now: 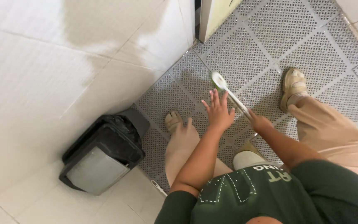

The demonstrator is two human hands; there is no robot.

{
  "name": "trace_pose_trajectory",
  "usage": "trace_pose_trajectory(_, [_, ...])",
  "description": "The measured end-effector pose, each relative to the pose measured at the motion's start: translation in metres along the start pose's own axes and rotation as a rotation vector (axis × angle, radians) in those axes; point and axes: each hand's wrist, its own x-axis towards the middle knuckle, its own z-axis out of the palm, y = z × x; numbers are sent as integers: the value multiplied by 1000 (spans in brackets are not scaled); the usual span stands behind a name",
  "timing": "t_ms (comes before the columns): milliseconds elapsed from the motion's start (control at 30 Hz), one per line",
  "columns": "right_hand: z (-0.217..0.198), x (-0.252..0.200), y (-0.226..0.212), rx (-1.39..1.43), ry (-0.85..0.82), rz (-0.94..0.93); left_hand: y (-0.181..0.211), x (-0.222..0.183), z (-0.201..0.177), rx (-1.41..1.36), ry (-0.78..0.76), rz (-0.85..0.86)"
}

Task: The person rinses a brush with a bidet sprayer, hangs the sprayer on the wall, and scrubs the bathroom floor using the brush.

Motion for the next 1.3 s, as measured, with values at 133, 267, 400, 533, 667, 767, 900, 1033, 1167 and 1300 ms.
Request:
trace_pose_trajectory(133, [20, -28, 23, 174, -154, 242, -32, 1, 46, 6, -170, -18])
trace_pose_trajectory(267, [-9, 53, -21, 436, -176, 49, -50, 12, 91, -150, -488, -169])
trace_pose_trajectory(400, [7, 31, -31, 633, -413, -148, -41, 9, 117, -973, -543, -529])
trace_pose_trajectory(533, [-42, -20, 13, 420, -248, -471, -45, 9, 125, -1267, -523, -763])
trace_pose_trajectory(667, [-106, -59, 46, 342, 39, -462, -38, 13, 135, -1409, -486, -896])
trace_pose_trajectory(767, [-130, -50, 64, 461, 187, -533, -40, 13, 143, -1441, -372, -981])
trace_pose_trajectory(900, [-140, -29, 92, 640, 221, -563, -51, 12, 145, -595, -464, -852])
trace_pose_trajectory(1033, [-148, -28, 109, 848, 152, -477, -88, 18, 126, 216, -300, -589])
trace_pose_trajectory(1167, [-156, -36, 118, 931, 149, -447, -109, 42, 123, 223, -172, -588])
trace_pose_trajectory(1300, [-166, -43, 113, 921, 175, -413, -66, 74, 171, 172, -191, -703])
